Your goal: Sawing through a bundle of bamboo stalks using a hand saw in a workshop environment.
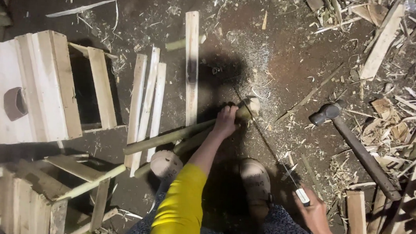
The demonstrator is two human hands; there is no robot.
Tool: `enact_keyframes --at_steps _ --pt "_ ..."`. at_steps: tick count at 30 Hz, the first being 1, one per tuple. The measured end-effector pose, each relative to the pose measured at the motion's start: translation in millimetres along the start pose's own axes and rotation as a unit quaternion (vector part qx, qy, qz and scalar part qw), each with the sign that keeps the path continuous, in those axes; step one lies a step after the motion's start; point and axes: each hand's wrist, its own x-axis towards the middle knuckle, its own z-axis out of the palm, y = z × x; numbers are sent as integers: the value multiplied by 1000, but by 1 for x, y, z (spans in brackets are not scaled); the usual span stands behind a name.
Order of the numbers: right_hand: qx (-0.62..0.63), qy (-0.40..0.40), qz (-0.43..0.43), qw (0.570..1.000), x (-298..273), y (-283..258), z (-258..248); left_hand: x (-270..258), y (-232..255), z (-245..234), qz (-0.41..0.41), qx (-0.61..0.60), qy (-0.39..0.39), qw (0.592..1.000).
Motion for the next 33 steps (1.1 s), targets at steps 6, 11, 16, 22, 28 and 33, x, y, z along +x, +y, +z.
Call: enact_keyframes --at_steps 6,11,16,22,28,33 --pt "-44 -16 -10 999 2 -13 2 -2 0 -4 3 -68 -9 998" --pt "-21 -23 -3 999 13 -28 5 2 26 -22 -46 -30 -68 996" --pt "-69 -23 -9 997 17 -38 -1 8 49 -22 -138 5 15 990" --pt "-138 30 -93 986 -9 13 -11 18 61 -38 -236 17 -165 958" --pt "-179 -21 -27 983 -8 -8 -23 14 38 -5 -159 30 -81 983" --pt "-106 -13 30 994 53 -28 -6 26 36 -8 -179 16 -105 978"
